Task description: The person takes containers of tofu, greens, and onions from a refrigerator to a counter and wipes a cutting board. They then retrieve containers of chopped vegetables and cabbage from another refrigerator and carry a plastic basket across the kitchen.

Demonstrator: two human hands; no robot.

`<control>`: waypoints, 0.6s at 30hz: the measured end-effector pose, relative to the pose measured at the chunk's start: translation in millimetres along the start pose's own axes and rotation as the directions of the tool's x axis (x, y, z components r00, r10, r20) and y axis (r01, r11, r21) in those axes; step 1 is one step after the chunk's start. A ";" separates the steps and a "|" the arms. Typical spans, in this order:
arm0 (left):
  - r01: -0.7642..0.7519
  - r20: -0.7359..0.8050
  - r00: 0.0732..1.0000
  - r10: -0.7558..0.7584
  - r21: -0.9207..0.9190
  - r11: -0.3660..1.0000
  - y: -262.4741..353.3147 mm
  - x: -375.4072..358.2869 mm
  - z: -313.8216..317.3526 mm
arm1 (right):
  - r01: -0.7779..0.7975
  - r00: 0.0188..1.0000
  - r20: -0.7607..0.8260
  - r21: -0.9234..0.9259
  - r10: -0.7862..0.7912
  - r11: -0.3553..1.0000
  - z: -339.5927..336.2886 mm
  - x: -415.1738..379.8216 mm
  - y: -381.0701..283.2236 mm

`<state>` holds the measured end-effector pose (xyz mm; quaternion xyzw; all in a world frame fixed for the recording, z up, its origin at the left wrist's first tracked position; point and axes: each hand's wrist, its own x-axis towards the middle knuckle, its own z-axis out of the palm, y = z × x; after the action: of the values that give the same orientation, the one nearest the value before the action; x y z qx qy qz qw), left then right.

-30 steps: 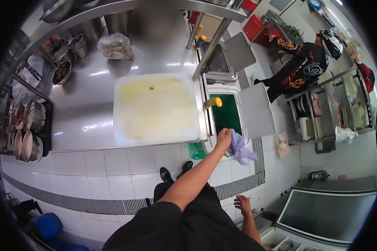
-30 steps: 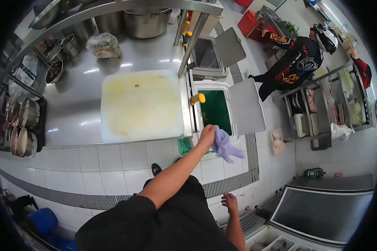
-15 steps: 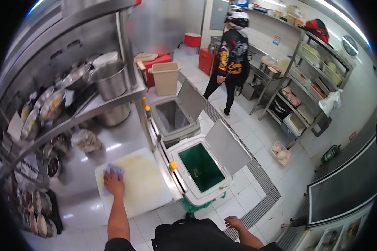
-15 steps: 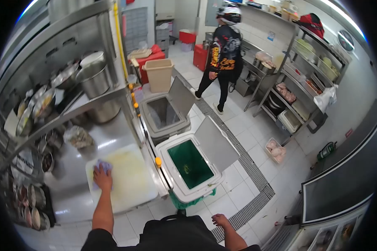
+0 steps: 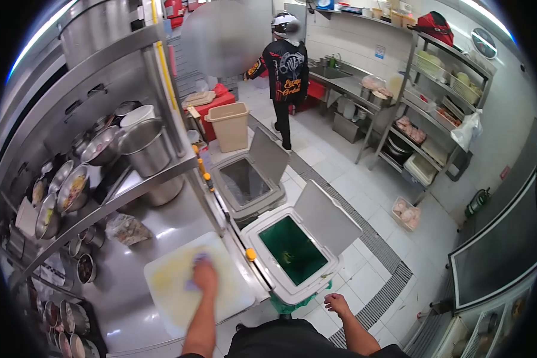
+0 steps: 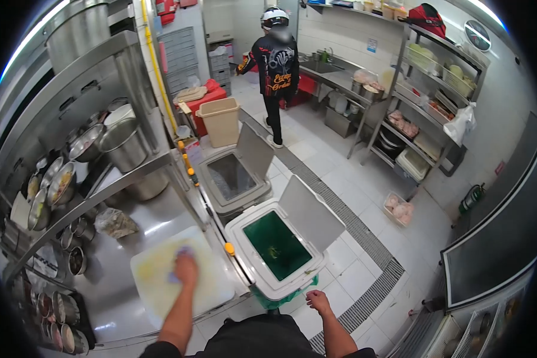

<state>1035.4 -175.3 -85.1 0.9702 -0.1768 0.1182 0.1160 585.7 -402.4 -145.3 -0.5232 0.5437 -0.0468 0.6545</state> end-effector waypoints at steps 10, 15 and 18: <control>0.531 0.629 0.644 0.436 -0.777 0.337 48.5 -57.7 -74.5 | 0.165 0.947 0.244 0.191 -0.209 0.968 136.1 -29.6 -108.7; 0.393 0.533 0.792 0.297 -0.819 0.419 -26.6 -19.1 -153.7 | 0.125 0.887 0.393 0.299 -0.242 0.946 159.0 -64.2 -127.4; 0.001 0.291 0.917 0.273 -0.686 0.727 -55.8 -28.9 -94.3 | 0.092 0.878 0.434 0.265 -0.204 0.960 176.8 -72.4 -132.0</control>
<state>1012.0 -90.3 -14.1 0.8500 -0.2980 -0.1317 0.4140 757.9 -303.8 -24.7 -0.4781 0.3231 -0.0369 0.8159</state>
